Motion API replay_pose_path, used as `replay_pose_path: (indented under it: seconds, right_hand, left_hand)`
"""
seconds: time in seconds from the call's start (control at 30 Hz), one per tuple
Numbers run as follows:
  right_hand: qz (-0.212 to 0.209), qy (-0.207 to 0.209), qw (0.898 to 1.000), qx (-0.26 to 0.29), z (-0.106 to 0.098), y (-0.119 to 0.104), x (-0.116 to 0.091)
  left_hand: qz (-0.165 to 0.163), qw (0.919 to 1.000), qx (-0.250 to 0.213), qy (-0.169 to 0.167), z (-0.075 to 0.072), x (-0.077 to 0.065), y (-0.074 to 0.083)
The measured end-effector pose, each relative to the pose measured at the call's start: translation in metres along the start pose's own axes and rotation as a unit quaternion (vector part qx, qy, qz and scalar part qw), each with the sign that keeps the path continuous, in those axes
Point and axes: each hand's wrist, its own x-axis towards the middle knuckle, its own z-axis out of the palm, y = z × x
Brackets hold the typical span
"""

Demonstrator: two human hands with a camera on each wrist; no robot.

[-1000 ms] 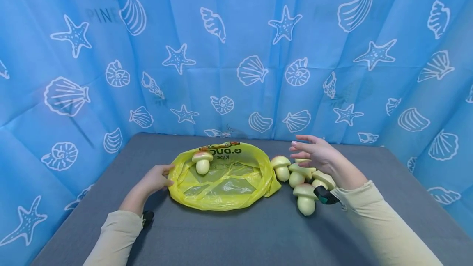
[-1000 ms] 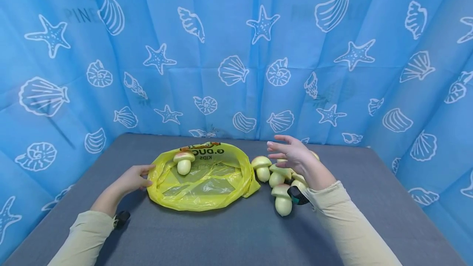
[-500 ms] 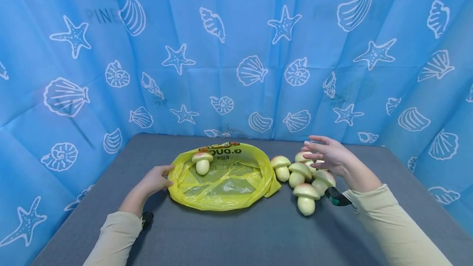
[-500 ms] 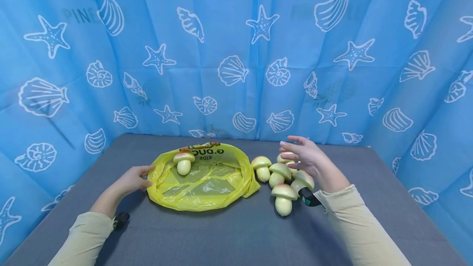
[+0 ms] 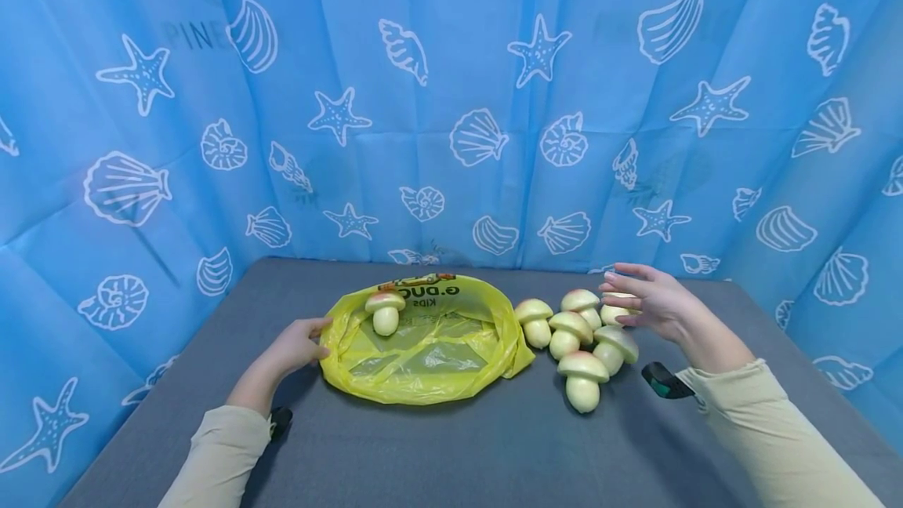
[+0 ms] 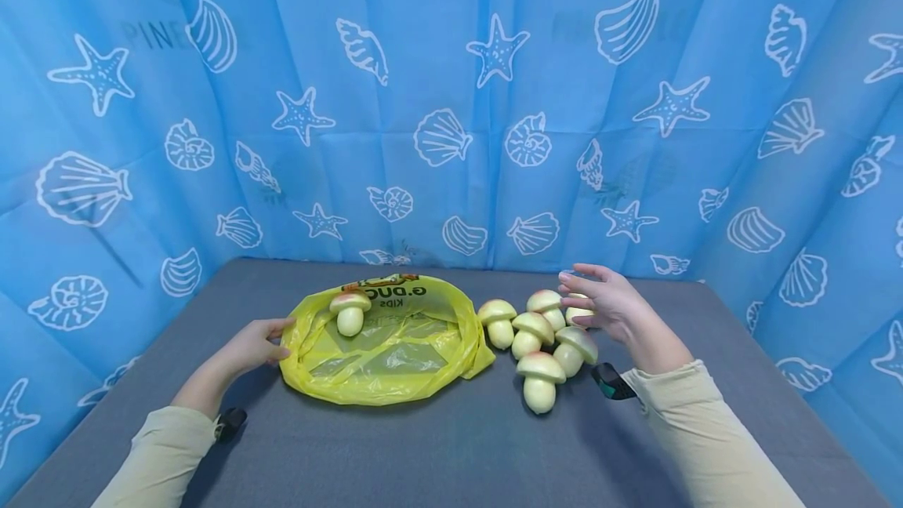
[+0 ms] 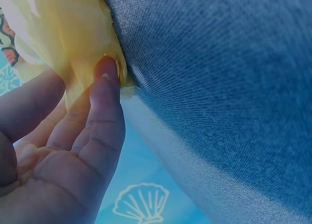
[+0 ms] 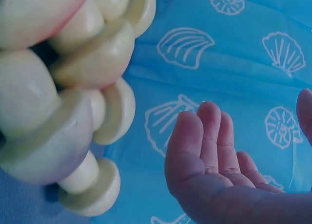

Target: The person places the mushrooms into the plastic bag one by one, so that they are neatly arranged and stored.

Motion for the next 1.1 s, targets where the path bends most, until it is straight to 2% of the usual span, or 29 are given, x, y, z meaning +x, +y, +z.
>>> replay_pose_path:
  seconds: [0.47, 0.8, 1.1]
  right_hand:
    - [-0.010, 0.038, 0.999, 0.025, -0.015, 0.005, -0.003]
    - [-0.016, 0.080, 0.996, -0.027, -0.016, 0.011, -0.002]
    - [-0.009, 0.117, 0.993, -0.005, -0.021, 0.025, 0.002]
  left_hand:
    - [0.004, 1.0000, 0.000, 0.001, 0.001, -0.002, -0.002]
    - [0.004, 0.9999, 0.009, 0.005, 0.000, -0.003, -0.001]
    - [0.009, 0.9999, 0.008, 0.007, 0.002, 0.000, -0.002]
